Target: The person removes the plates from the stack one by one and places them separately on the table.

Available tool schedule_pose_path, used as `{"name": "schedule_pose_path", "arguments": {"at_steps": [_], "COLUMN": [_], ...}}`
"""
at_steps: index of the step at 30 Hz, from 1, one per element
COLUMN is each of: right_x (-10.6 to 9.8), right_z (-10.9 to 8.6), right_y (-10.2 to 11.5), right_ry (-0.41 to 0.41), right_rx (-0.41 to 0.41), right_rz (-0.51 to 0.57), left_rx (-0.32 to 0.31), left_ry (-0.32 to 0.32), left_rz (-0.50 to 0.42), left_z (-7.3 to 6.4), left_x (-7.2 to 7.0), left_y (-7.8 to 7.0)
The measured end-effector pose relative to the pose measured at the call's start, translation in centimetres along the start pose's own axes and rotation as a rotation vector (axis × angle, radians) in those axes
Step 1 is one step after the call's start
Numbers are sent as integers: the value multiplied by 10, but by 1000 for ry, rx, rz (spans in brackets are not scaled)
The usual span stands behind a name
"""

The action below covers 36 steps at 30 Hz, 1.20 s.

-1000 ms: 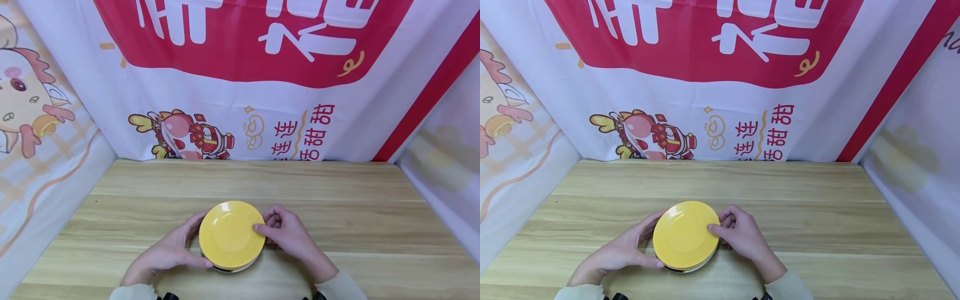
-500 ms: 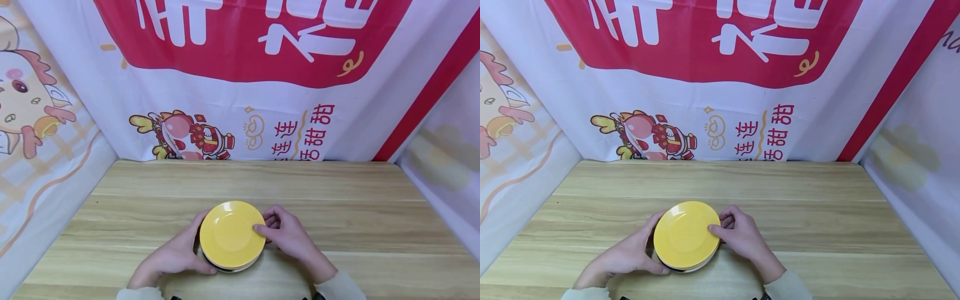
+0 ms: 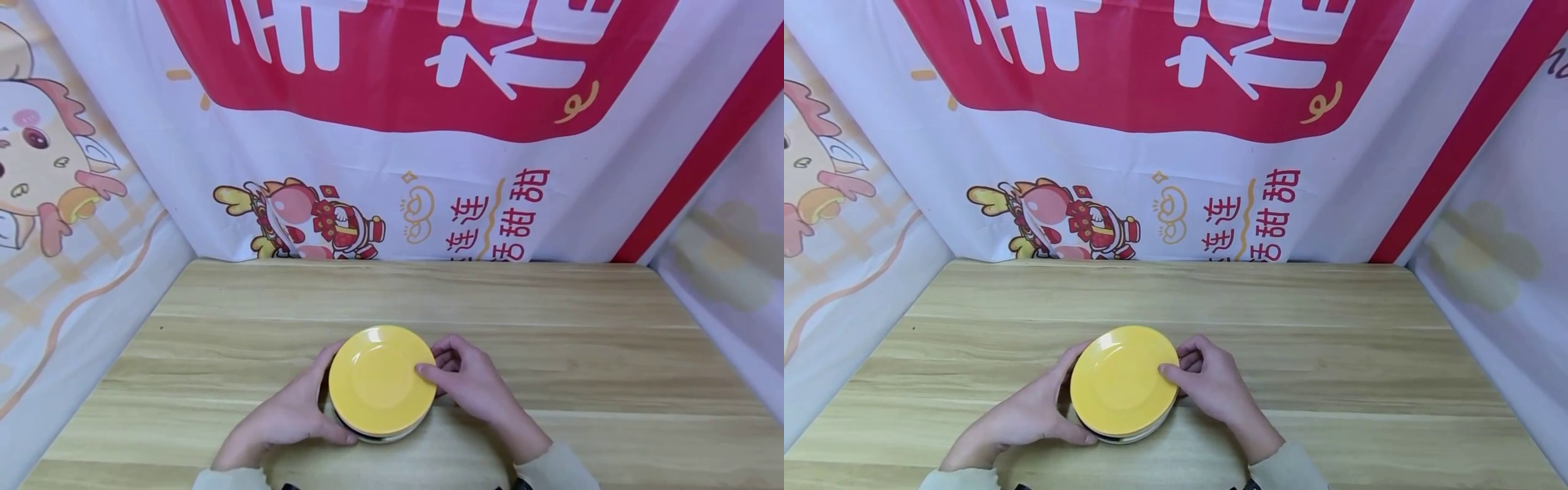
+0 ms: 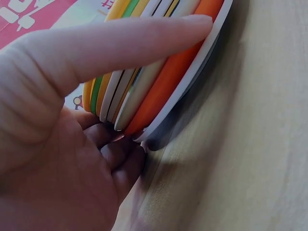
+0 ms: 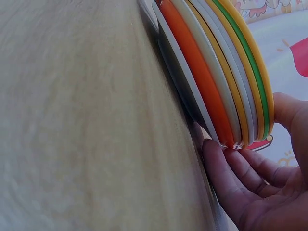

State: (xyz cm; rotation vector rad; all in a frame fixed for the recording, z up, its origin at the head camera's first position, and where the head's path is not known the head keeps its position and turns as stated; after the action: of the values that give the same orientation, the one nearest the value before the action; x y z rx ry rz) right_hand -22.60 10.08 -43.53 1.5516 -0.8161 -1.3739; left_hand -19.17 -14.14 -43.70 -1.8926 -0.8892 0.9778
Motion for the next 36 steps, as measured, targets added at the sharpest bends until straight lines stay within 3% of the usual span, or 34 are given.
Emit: {"name": "schedule_pose_path", "arguments": {"at_steps": [8, 16, 29, 36], "right_x": [-4, -13, -13, -12], "right_z": [1, 3, -1, -2], "right_y": [4, 4, 2, 2], "right_ry": [-24, -88, -122, -131], "right_rx": [-34, -27, 29, 36], "right_rz": [33, -37, 99, 117], "left_rx": [-17, 7, 22, 23], "left_ry": [10, 9, 24, 30], "left_rz": [33, 42, 14, 5], "left_z": [-2, -3, -3, -4], "left_x": [0, -1, -2, -2], "left_y": [1, -2, -1, -1]}}
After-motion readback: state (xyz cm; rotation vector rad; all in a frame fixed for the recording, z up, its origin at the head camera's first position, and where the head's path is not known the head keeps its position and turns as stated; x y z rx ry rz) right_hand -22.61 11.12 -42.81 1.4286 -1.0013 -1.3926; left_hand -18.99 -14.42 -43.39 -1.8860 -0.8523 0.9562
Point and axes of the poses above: each hand's wrist, its own z-axis towards the middle knuckle, its own x-axis out of the palm, y = z × x, the point moved 10 cm from there along z, towards the middle knuckle, and after that the axes turned 10 degrees about -x, right-handed, at the moved point
